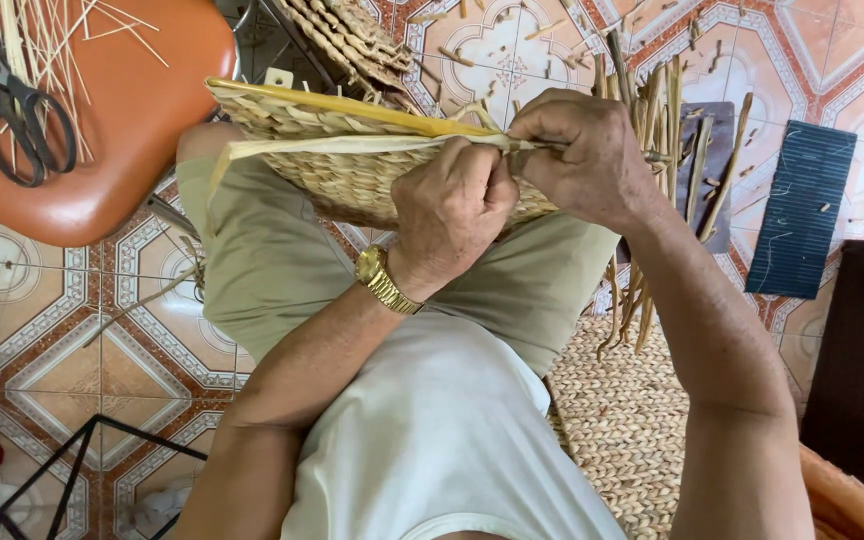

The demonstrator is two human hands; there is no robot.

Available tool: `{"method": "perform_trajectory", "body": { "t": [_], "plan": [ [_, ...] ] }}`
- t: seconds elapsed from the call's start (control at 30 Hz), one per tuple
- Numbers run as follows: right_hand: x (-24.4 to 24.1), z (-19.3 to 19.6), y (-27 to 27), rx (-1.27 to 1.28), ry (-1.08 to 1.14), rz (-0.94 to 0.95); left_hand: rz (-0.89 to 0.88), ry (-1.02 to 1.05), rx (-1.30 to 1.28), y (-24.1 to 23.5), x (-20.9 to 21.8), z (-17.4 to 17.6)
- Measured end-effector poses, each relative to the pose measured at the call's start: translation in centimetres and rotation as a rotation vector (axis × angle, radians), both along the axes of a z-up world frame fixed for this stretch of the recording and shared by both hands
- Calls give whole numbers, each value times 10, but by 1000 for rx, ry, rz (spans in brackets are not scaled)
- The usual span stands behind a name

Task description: The person sits with a woven water-hyacinth basket on their lap and weaves a flat palm strip in and out of the basket rim, tightening and repositioning it by hand. They then pick up scissors, trim the excess strip end, and continue tucking and pressing the weave along the edge.

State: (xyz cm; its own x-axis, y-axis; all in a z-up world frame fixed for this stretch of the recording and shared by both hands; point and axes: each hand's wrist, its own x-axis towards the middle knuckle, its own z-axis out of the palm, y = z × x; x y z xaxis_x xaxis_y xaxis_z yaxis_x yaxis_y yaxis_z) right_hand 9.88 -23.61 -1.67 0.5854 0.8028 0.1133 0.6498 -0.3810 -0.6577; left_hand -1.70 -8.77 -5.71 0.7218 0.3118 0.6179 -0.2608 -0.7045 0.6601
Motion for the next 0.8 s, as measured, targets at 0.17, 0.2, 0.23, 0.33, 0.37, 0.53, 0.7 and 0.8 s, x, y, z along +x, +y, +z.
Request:
{"method": "perform_trajectory", "body": {
  "t": [0.17,0.2,0.23,0.33,0.37,0.53,0.7,0.8],
  "plan": [
    [-6,-8,-2,88,-113,-10,-8,66,-27,2,6,-1],
    [-9,-5,0,135,-105,3,-10,52,-104,2,6,0],
    [-10,-1,4,186,-103,21,-9,33,-177,3,8,1],
    [-13,-2,6,193,-226,-22,-20,24,-237,2,8,-6],
    [-15,-9,4,190,-216,-24,-21,34,-240,2,7,-5],
    [-15,-28,2,312,-530,-14,-227,91,-276,17,-1,10],
    [-7,-33,-3,282,-429,-1,-53,-112,429,61,-5,4],
    [-10,-27,0,257,-354,1,-25,-133,588,82,-2,-7]
  ]
}}
